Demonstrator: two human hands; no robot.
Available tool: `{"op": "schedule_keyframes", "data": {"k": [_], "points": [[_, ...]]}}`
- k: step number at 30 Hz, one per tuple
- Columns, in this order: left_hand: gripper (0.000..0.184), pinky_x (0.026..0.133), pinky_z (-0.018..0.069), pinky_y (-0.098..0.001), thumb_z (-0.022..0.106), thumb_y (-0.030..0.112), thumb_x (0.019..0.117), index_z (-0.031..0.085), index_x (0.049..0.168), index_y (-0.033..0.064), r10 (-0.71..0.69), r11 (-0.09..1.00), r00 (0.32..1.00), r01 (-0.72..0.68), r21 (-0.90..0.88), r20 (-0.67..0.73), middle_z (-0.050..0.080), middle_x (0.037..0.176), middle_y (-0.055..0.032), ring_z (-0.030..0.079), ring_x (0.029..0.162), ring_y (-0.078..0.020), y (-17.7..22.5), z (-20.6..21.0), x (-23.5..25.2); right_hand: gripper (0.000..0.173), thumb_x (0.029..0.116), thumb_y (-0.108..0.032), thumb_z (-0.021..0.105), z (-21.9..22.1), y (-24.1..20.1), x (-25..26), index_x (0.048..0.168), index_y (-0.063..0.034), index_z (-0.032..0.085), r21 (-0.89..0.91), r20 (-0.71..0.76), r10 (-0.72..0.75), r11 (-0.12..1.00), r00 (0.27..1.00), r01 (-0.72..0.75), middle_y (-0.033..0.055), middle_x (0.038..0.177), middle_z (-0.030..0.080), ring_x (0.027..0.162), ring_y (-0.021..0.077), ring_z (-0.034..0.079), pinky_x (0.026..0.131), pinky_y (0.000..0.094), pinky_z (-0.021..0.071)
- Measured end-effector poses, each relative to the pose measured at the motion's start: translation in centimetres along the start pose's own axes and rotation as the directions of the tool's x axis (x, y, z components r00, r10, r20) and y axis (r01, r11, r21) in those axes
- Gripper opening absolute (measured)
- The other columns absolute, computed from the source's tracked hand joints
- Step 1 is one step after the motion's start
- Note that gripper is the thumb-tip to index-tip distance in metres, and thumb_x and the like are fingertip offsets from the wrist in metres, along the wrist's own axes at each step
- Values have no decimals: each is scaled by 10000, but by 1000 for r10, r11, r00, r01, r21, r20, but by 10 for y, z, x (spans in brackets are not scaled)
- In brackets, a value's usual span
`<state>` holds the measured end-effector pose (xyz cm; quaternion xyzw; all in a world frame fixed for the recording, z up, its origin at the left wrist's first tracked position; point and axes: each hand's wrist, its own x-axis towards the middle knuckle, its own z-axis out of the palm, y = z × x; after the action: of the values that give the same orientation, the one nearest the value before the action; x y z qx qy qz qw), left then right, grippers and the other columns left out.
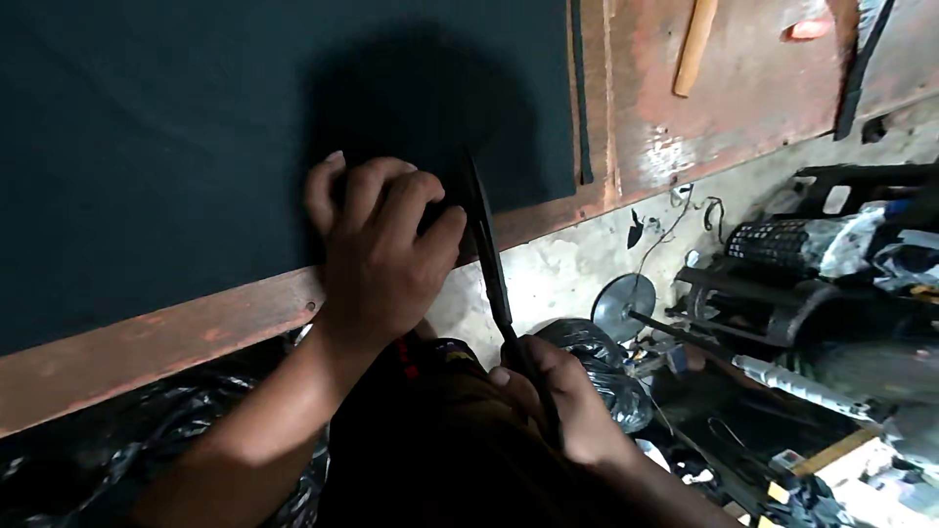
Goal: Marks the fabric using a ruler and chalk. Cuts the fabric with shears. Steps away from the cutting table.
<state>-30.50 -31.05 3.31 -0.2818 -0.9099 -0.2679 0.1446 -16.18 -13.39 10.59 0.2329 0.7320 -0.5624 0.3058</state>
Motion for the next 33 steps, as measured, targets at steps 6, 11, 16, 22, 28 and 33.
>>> {"op": "schedule_keyframes", "data": {"k": [6,11,16,22,28,33], "points": [[64,1083,302,-633,697,217,952,753,956,187,-2,999,1000,3,-32,22,703,1046,-65,599,1164,-323,-2,-2,1,382,929,-503,709,-2,-6,-3,890,-129,638,73,2,-1,997,1000,1,-69,675,586,549,11,544,493,196,476],[76,1090,300,-647,697,214,945,764,968,186,-13,993,999,17,-117,29,698,1049,-75,598,1165,-331,-4,-6,1,453,909,-581,690,-3,-28,15,957,-132,645,82,29,30,996,999,-32,-70,727,602,609,21,577,540,206,503],[73,1102,292,-629,702,211,940,763,978,197,-20,983,999,25,-182,33,694,1050,-60,592,1170,-306,-8,-6,0,346,937,-468,697,2,-34,28,911,-130,628,56,-22,25,998,999,-24,-68,688,582,567,21,551,516,203,484],[58,1103,292,-624,704,206,939,759,957,209,-44,975,998,53,-215,46,691,1035,-45,590,1171,-291,-8,-6,0,386,916,-501,721,-3,-35,24,882,-125,640,73,-28,45,996,999,-43,-66,684,589,555,22,557,509,200,501],[78,1121,261,-625,667,241,971,740,972,213,-39,972,998,48,-228,46,679,1054,-47,570,1194,-290,-9,-5,-2,444,900,-565,705,-7,-59,46,932,-129,625,79,4,63,995,998,-63,-59,708,579,594,34,562,541,209,501],[63,1117,263,-623,680,216,962,742,971,216,-61,967,997,70,-246,43,681,1030,-35,574,1190,-276,-8,-6,-1,349,924,-463,723,-1,-56,53,878,-137,610,73,-53,47,996,997,-43,-77,658,543,535,14,510,497,188,449]]}}
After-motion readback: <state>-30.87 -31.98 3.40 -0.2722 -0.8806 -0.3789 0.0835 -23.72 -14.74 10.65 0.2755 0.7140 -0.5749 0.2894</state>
